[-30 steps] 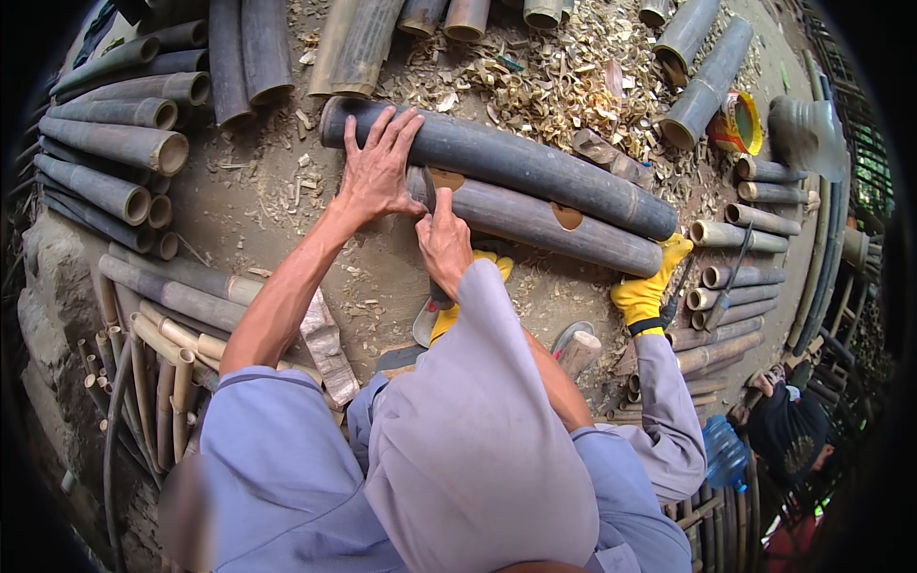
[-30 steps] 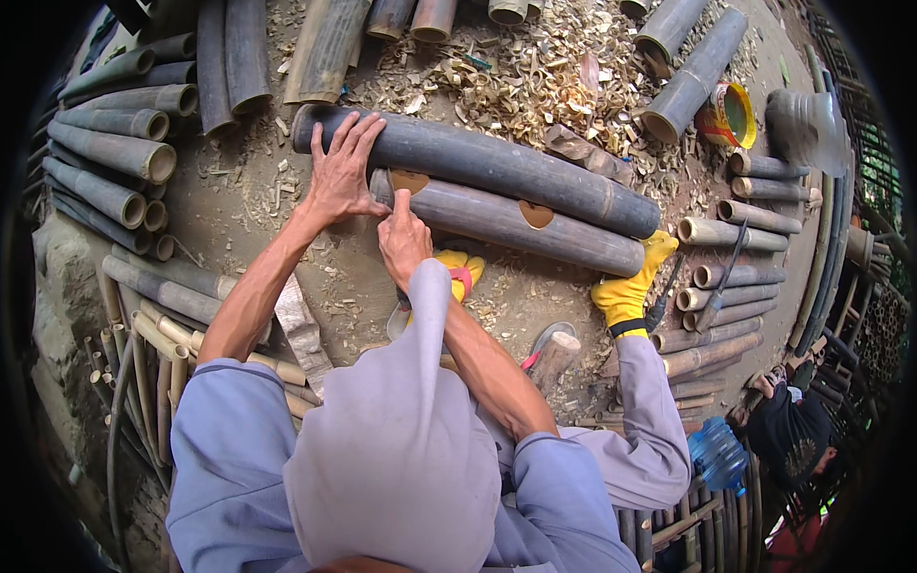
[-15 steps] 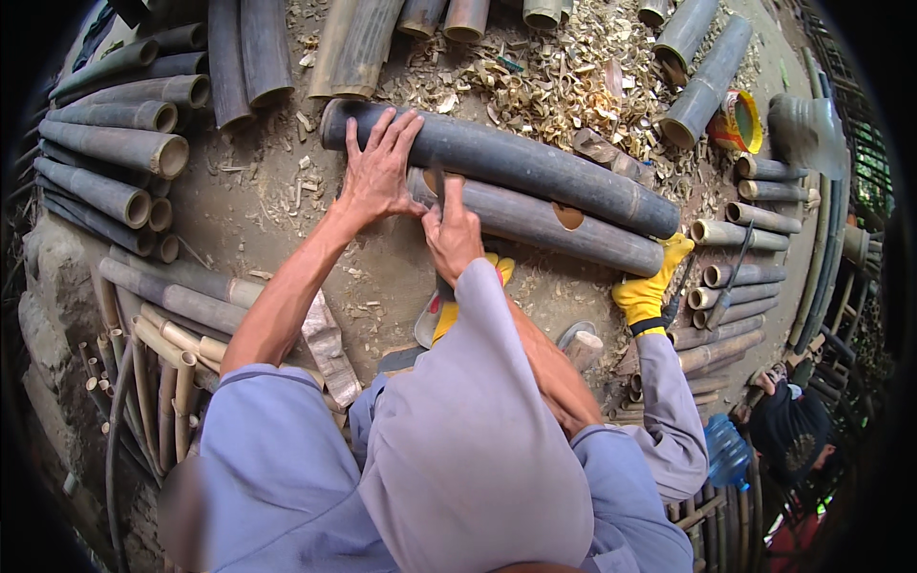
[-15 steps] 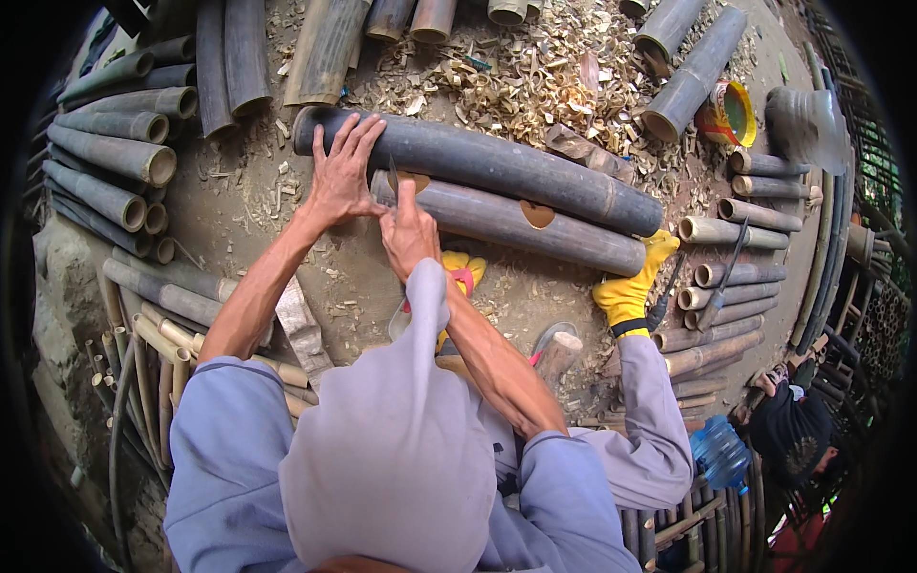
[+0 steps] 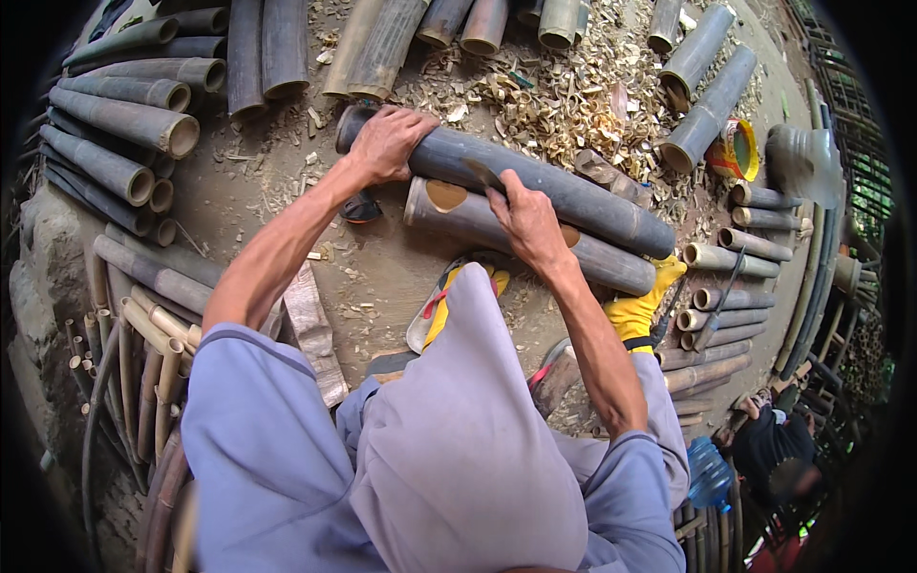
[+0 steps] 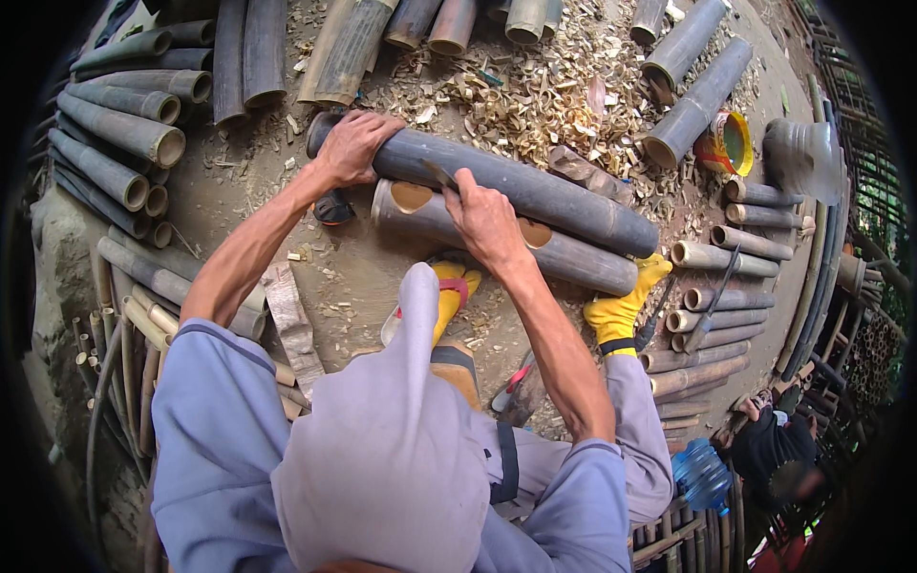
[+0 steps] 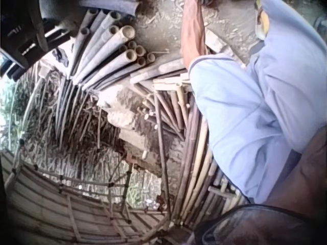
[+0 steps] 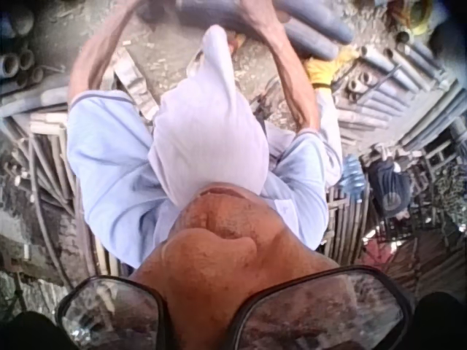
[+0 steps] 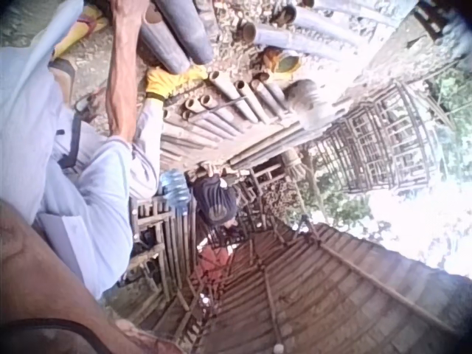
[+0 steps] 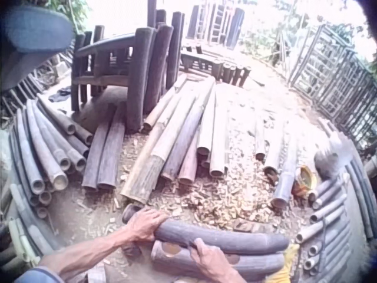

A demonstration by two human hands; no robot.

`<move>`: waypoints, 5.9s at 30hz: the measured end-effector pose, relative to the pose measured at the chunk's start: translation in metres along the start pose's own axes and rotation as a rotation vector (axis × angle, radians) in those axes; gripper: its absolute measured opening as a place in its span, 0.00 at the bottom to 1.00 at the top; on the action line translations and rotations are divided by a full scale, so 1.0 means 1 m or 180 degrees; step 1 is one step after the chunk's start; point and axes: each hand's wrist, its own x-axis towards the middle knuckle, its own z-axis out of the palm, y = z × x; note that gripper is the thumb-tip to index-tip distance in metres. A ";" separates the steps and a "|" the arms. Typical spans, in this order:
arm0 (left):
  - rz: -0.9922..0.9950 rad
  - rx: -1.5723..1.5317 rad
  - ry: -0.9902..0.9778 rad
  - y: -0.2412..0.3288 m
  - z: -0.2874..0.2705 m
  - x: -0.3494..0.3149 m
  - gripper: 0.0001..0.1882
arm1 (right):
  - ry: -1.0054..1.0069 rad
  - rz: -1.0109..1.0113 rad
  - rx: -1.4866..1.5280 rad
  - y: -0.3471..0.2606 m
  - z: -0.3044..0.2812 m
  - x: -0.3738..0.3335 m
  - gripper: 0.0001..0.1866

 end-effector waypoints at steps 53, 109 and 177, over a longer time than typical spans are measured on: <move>0.0099 -0.0246 -0.0433 0.170 0.058 0.105 0.45 | 0.0386 0.0394 -0.0766 0.152 -0.108 -0.129 0.12; -0.4246 -0.5416 -0.1815 0.226 0.068 -0.029 0.30 | 0.0900 -0.0186 -0.0872 0.157 -0.121 -0.144 0.26; -0.2367 -0.4760 -0.0373 0.151 0.063 -0.041 0.28 | 0.0283 -0.0045 -0.1370 0.070 -0.053 -0.079 0.46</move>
